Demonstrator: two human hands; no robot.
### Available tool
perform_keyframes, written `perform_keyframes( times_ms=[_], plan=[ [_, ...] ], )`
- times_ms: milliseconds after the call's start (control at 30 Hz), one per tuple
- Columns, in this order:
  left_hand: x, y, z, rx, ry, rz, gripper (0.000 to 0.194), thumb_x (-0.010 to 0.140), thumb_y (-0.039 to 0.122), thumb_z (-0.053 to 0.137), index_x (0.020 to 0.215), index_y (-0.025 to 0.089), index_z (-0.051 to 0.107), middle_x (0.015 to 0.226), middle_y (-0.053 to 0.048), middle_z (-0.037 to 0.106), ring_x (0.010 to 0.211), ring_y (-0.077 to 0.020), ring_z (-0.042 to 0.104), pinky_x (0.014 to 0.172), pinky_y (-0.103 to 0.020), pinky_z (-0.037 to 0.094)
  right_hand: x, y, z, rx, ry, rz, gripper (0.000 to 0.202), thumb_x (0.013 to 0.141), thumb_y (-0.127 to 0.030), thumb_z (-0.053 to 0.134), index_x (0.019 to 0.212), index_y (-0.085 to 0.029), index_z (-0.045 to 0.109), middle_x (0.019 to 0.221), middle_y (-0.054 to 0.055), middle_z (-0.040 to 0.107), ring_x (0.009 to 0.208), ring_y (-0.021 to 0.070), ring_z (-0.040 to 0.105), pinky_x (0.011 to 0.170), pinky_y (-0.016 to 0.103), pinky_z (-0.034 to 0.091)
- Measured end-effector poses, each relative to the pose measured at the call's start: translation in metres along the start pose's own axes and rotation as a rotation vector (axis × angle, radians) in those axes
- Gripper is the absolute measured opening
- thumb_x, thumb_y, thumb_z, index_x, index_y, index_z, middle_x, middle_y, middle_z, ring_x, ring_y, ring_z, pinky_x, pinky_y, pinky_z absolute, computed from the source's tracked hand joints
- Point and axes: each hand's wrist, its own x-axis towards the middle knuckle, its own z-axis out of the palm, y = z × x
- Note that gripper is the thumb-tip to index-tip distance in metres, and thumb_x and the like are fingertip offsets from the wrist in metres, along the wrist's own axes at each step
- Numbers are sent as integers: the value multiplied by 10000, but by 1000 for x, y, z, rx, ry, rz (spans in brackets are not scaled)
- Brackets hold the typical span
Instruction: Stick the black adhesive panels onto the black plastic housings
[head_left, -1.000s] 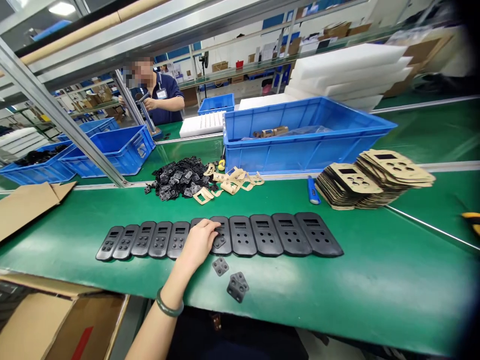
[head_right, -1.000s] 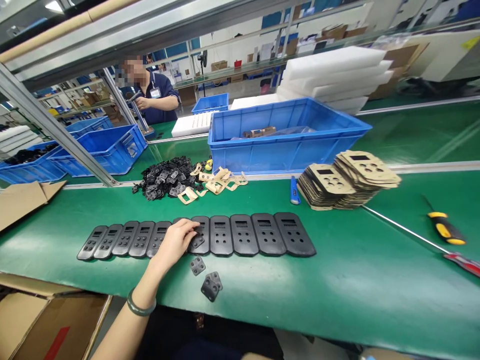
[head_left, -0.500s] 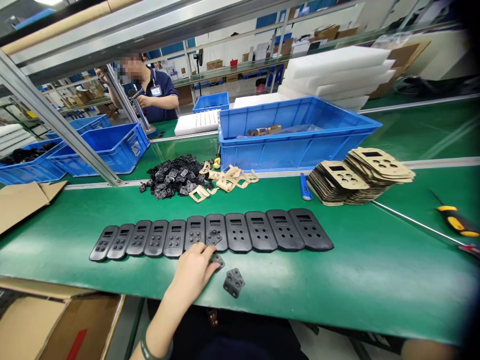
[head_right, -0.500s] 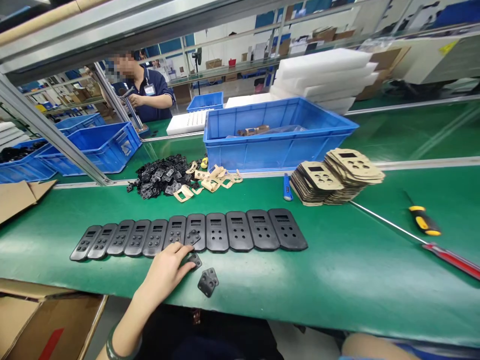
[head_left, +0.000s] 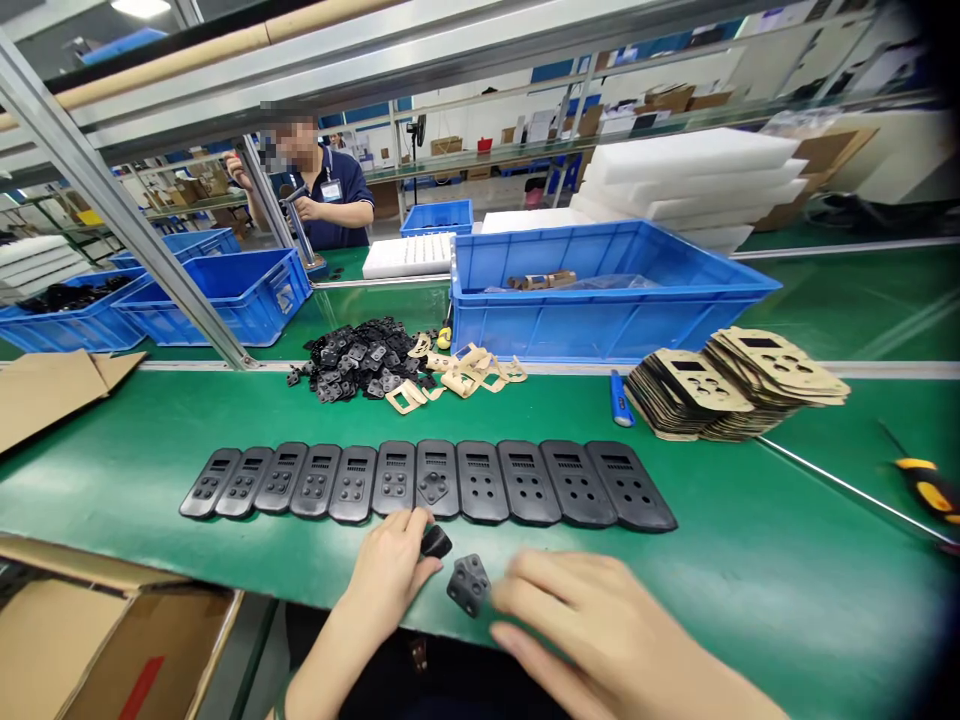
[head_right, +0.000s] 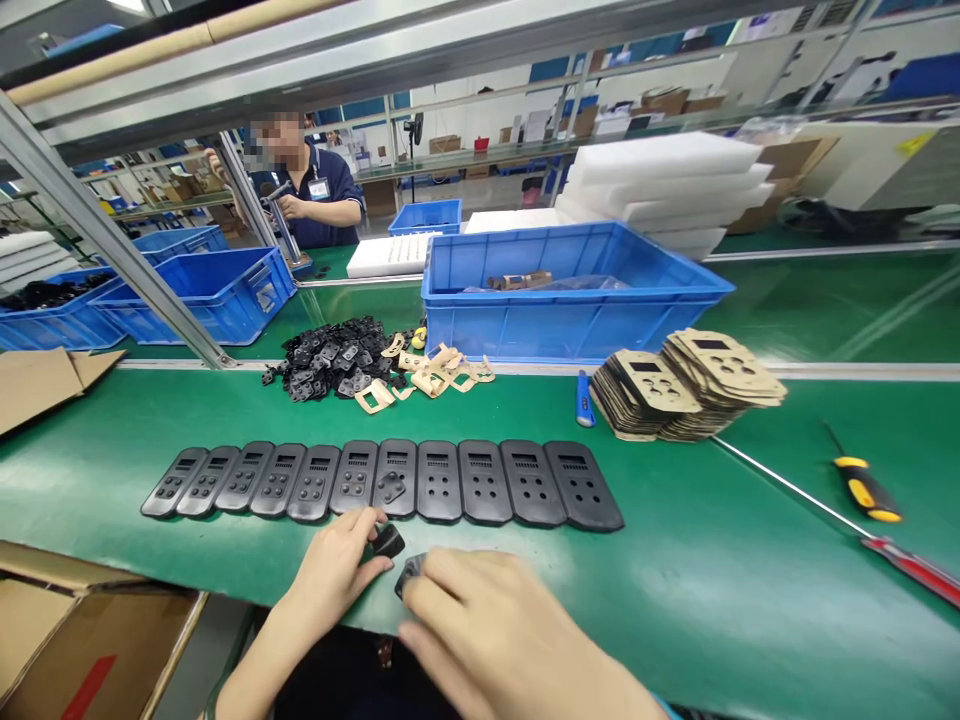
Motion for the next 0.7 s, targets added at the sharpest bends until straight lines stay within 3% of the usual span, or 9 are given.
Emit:
perform_keyframes(
  times_ms=[100, 200, 300, 400, 500, 567, 633, 700],
  plan=[
    [-3, -4, 4, -82, 26, -3, 345, 788, 163, 662, 1089, 214, 501, 981, -34, 604, 889, -214, 609, 738, -329, 505, 22, 10, 34, -18, -227, -59, 177, 915, -130, 514, 1057, -202, 592, 914, 36, 642, 743, 191, 600, 569, 290, 449],
    [-4, -8, 5, -172, 49, -14, 309, 800, 118, 616, 1081, 212, 529, 936, -21, 583, 839, -184, 605, 741, -308, 498, 25, 15, 61, -30, -302, -79, 222, 879, -62, 544, 1059, -183, 588, 966, 47, 643, 822, 211, 599, 598, 289, 450],
    [-5, -10, 3, -243, 71, -25, 238, 823, 96, 553, 1029, 215, 567, 856, -5, 561, 779, -160, 592, 706, -277, 489, 22, 19, 64, 28, -329, -60, 162, 877, -67, 539, 927, -198, 619, 865, 23, 630, 757, 192, 594, 582, 275, 436],
    [-6, -11, 1, -282, 81, -15, 151, 842, 122, 543, 954, 216, 583, 868, -7, 566, 787, -154, 593, 681, -260, 484, 26, 32, 53, 232, -168, 99, 160, 882, -100, 510, 900, -211, 624, 825, 11, 622, 721, 160, 597, 619, 255, 456],
    [-1, -10, 1, -230, 139, 22, 104, 881, 234, 551, 974, 207, 591, 898, -24, 580, 794, -172, 596, 689, -294, 493, 35, 57, 48, 427, 58, 417, 109, 877, -198, 492, 899, -191, 598, 732, 7, 611, 644, 152, 617, 585, 246, 490],
    [7, -8, 1, -138, 248, 53, 169, 907, 264, 518, 1040, 188, 589, 937, -54, 594, 857, -208, 590, 743, -349, 498, 42, 73, 52, 481, 102, 558, 147, 885, -260, 448, 912, -179, 567, 700, 4, 606, 563, 147, 631, 489, 232, 492],
    [18, -7, 1, -52, 342, 86, 225, 911, 245, 508, 1107, 163, 581, 999, -88, 612, 938, -251, 573, 802, -417, 490, 46, 86, 57, 482, 95, 602, 197, 893, -279, 399, 960, -167, 547, 697, 4, 616, 509, 142, 638, 431, 223, 487],
    [29, -7, 2, -17, 368, 124, 264, 890, 228, 547, 1139, 150, 586, 1041, -104, 633, 971, -276, 565, 831, -466, 483, 48, 93, 60, 428, 92, 602, 219, 889, -277, 399, 970, -160, 566, 695, 11, 630, 504, 150, 640, 474, 249, 514]
  ],
)
